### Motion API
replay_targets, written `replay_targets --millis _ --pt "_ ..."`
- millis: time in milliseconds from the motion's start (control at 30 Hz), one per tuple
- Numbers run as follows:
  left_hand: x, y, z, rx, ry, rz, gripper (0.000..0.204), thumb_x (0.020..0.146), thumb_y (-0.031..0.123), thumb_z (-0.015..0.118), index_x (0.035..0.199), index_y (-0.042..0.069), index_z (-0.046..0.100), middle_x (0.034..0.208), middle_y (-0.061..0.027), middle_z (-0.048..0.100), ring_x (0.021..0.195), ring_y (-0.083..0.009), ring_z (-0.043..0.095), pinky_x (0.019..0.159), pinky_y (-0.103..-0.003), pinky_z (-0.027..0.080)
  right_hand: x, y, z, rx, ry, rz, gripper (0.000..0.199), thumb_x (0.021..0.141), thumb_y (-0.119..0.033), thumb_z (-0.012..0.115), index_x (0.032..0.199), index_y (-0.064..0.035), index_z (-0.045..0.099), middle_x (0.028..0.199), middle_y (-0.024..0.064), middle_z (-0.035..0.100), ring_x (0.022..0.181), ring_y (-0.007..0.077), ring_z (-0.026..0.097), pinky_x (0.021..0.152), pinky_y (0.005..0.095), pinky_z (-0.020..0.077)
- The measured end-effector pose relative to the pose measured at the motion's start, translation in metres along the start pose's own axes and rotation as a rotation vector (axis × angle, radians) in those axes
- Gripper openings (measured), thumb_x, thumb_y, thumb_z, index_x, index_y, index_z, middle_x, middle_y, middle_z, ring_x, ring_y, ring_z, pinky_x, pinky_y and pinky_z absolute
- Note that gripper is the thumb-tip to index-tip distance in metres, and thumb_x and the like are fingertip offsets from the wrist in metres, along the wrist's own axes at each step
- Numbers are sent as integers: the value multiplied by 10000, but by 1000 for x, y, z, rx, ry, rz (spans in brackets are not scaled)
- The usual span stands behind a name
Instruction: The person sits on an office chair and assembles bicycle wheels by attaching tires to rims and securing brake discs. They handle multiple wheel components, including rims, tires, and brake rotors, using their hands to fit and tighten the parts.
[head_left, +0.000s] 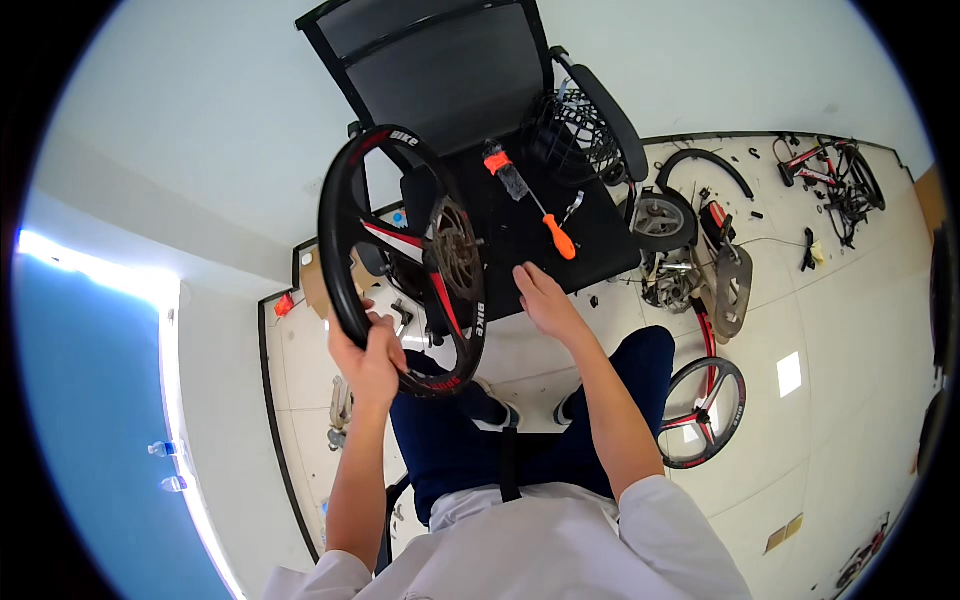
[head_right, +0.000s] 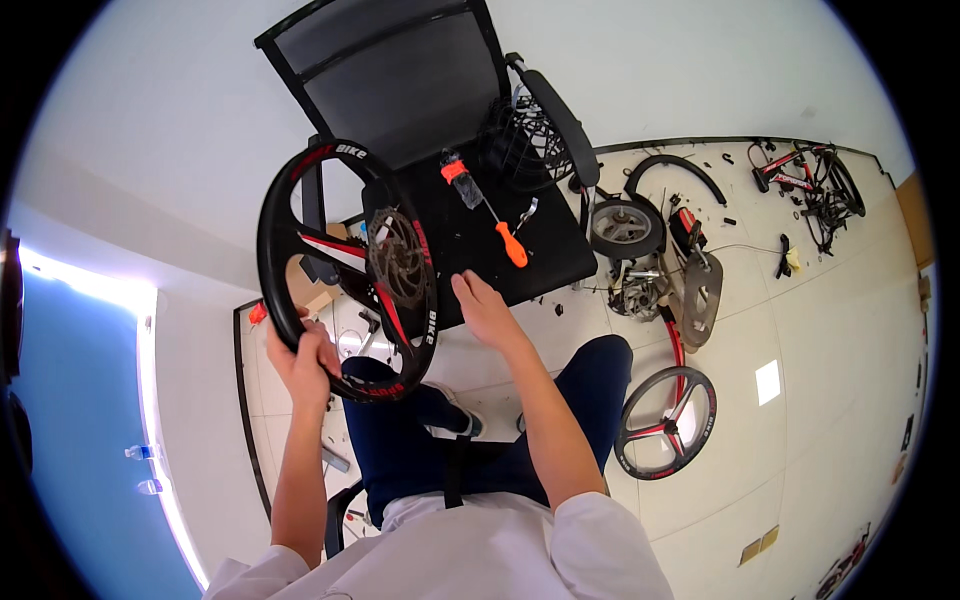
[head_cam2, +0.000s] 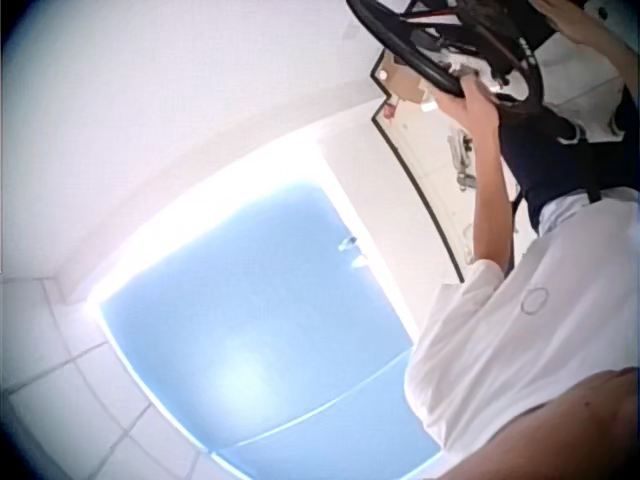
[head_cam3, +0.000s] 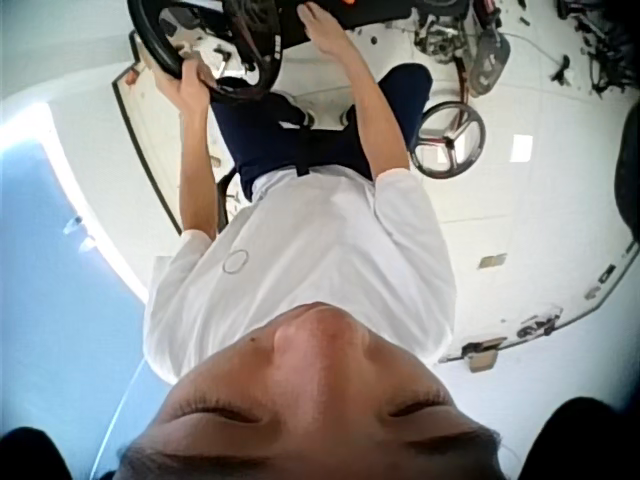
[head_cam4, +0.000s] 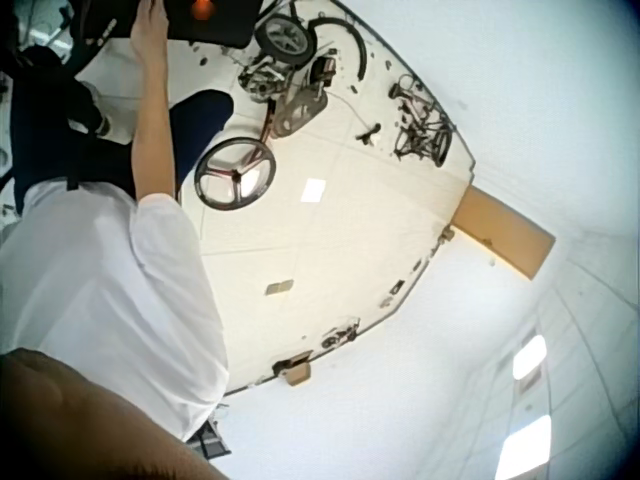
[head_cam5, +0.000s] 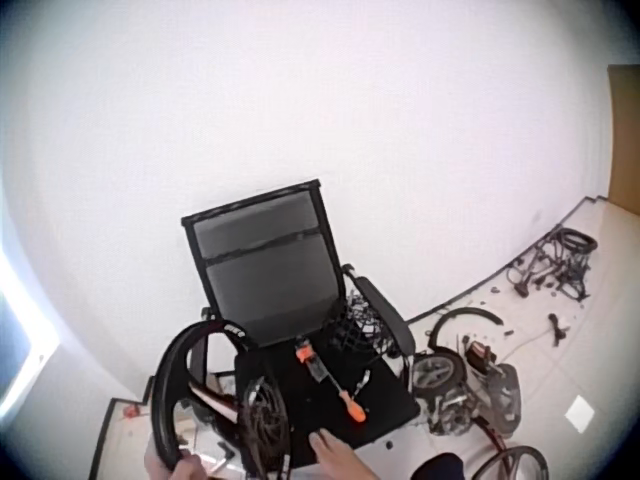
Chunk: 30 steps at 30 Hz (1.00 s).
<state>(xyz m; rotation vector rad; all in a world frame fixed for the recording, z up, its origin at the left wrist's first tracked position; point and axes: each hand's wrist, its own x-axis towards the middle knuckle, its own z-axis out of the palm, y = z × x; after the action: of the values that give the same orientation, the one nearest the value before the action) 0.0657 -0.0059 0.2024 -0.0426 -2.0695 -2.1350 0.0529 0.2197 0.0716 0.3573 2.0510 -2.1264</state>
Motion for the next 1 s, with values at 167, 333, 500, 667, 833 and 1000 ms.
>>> replay_targets --millis 167,333,500,667,833,1000 --pt "13 2 -12 -48 -13 -33 216 827 -41 480 1040 -29 448 538 -44 392 352 -112 366 328 -257 331 21 5 21 242 -130 -107 307 1026 -268 405 814 -61 484 672 -20 419 623 72 416 566 233 357" --pt "14 -2 -22 -12 12 -33 203 849 -4 455 1053 1 452 520 -22 338 345 -117 326 308 -264 307 38 -13 48 364 -221 -46 303 1038 -299 402 838 -87 480 682 -55 377 574 47 340 475 217 282" --pt "15 -4 -23 -38 39 -51 234 811 -33 433 1045 -14 443 537 -33 353 356 -111 331 318 -255 323 56 4 64 298 -197 -91 304 1037 -291 405 840 -78 495 669 -48 383 583 51 352 517 214 307" --pt "18 -2 -25 -55 67 -74 266 778 -47 419 1043 -25 442 549 -39 363 357 -107 324 315 -250 327 60 12 66 412 -206 -28 330 1035 -279 401 817 -50 495 640 -27 412 587 75 403 538 248 347" --pt "21 -1 -27 -55 77 -84 277 772 -48 413 1046 -25 445 557 -40 367 357 -106 319 310 -250 321 58 5 68 312 -154 -51 323 1032 -278 398 831 -49 502 634 5 441 578 115 436 546 265 360" --pt "21 -3 -27 -10 66 -67 203 845 32 471 1044 -2 449 513 -11 311 341 -110 314 307 -257 298 60 7 67 -164 15 -305 284 1026 -268 401 915 -36 522 610 79 505 555 217 518 518 352 399"
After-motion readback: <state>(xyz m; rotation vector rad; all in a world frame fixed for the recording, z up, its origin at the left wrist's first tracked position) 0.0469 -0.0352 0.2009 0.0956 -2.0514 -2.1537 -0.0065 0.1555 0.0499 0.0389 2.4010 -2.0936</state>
